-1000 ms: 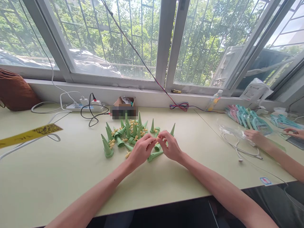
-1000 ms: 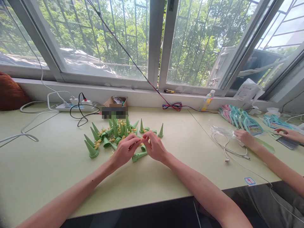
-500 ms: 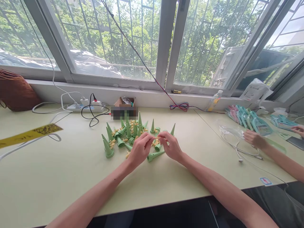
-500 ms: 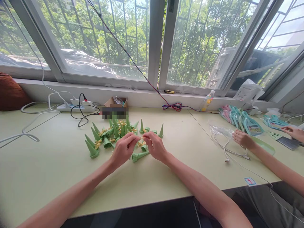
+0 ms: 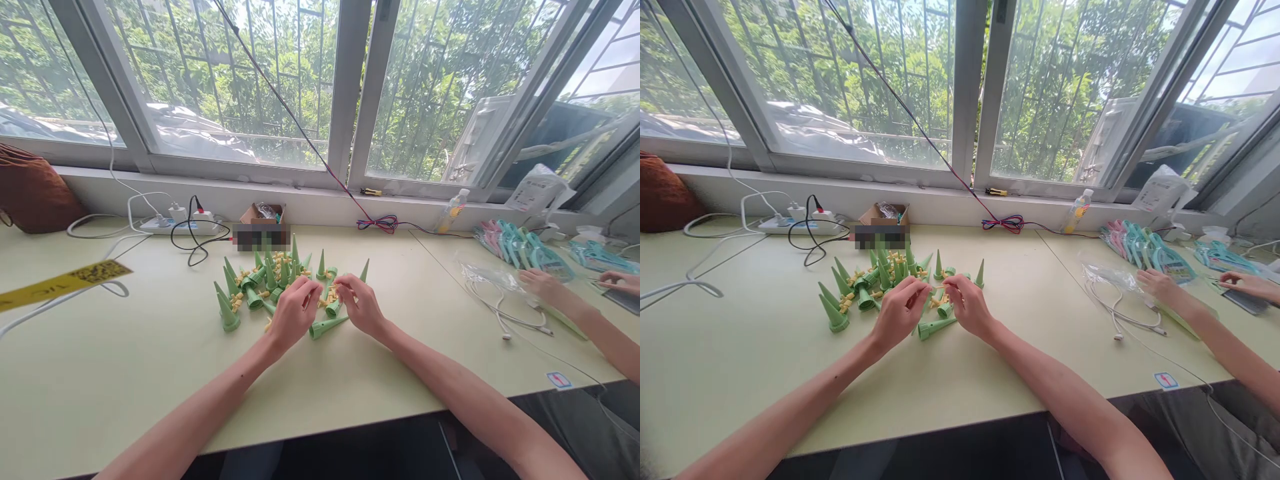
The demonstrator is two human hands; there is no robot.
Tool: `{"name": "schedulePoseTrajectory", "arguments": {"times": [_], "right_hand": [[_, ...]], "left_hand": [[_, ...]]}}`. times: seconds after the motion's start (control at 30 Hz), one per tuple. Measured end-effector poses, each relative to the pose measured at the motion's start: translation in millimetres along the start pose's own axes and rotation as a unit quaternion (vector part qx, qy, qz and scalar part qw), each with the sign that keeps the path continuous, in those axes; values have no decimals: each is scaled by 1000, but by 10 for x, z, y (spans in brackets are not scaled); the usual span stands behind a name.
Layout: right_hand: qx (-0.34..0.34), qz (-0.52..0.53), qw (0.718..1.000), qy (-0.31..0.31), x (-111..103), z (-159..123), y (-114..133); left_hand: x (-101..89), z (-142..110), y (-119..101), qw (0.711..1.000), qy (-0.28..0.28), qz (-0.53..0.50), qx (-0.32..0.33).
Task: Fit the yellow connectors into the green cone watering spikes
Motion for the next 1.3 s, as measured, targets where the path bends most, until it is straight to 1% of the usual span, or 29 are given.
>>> {"name": "schedulePoseTrajectory", "arguments": {"times": [0.13,0.27,0.43,0.57,0.77,0.83,0.9,1.03,1.1,1.2,1.3], "right_hand": [[-6,-4,1000,-2,-2,3,3],[-3,-10,1000,-1,-2,6,2],[4,-10,1000,-1,-1,5,-4],[3,-14,1000,1,-3,3,-7],[4,-16,1000,5,0,5,-13],[1,-15,1000,2,-1,6,-9],[0,-19,1000,-5,-9,8,-3],[-1,-32,999,-39,-42,18,9],[-2,-34,998,-51,-54,24,16],[-5,-41,998,-57,-60,30,28],[-9,-46,997,-53,-56,31,36]], "left_hand": [[-9,11,43,999,0,42,-25],[-10,7,90,993,17,104,-48],[30,-15,152,982,71,165,-61],[47,-20,170,974,114,178,-80],[52,-20,165,972,129,173,-95],[51,-19,162,974,124,163,-99],[37,-13,152,979,104,141,-107],[-22,13,111,989,34,66,-125],[-44,23,89,991,9,31,-133],[-55,31,69,989,-11,-5,-145],[-50,32,60,989,-17,-25,-146]]}}
Point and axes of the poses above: each hand's wrist, its own z-axis towards the middle knuckle, its own x-axis out of the palm, y = z × x, the point moved 3 cm from there along z, towards the middle knuckle, and after that the axes turned 2 degrees about -x, right-handed, at the moved point
